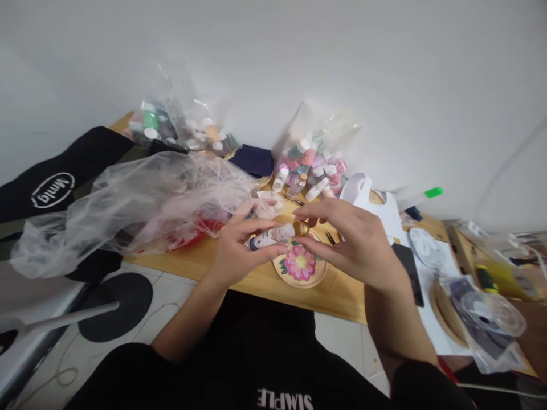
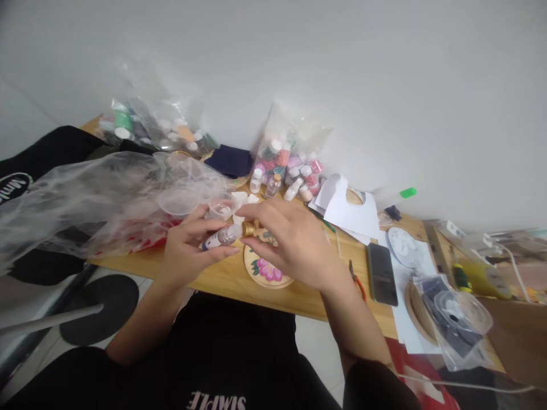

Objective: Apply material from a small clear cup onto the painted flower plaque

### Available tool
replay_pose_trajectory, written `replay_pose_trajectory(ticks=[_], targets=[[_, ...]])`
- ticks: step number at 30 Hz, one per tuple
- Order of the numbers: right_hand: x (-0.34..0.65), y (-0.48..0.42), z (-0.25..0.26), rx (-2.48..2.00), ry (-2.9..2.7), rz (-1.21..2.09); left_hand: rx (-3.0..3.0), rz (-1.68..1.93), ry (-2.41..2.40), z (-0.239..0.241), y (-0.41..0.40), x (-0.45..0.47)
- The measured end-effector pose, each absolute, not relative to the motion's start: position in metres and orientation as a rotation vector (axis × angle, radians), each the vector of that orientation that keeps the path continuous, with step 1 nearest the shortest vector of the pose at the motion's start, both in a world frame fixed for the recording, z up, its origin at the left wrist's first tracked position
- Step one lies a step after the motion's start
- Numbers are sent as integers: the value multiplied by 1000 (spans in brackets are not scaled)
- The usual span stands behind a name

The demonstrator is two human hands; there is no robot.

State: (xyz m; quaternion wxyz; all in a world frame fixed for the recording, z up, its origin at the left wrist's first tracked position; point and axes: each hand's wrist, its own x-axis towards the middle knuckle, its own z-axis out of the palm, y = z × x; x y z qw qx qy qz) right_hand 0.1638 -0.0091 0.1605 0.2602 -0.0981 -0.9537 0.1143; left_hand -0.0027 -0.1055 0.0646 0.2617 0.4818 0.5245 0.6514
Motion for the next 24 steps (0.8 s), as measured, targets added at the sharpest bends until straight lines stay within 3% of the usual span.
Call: replay_pose_trajectory(ticks=[7, 24], targets=[[160, 0, 165, -137, -2592, 601, 1332, 1745, 1421, 65, -106, -3], [152, 3, 171, -272, -2806, 578, 1439, 1663, 1459, 66, -107, -5]])
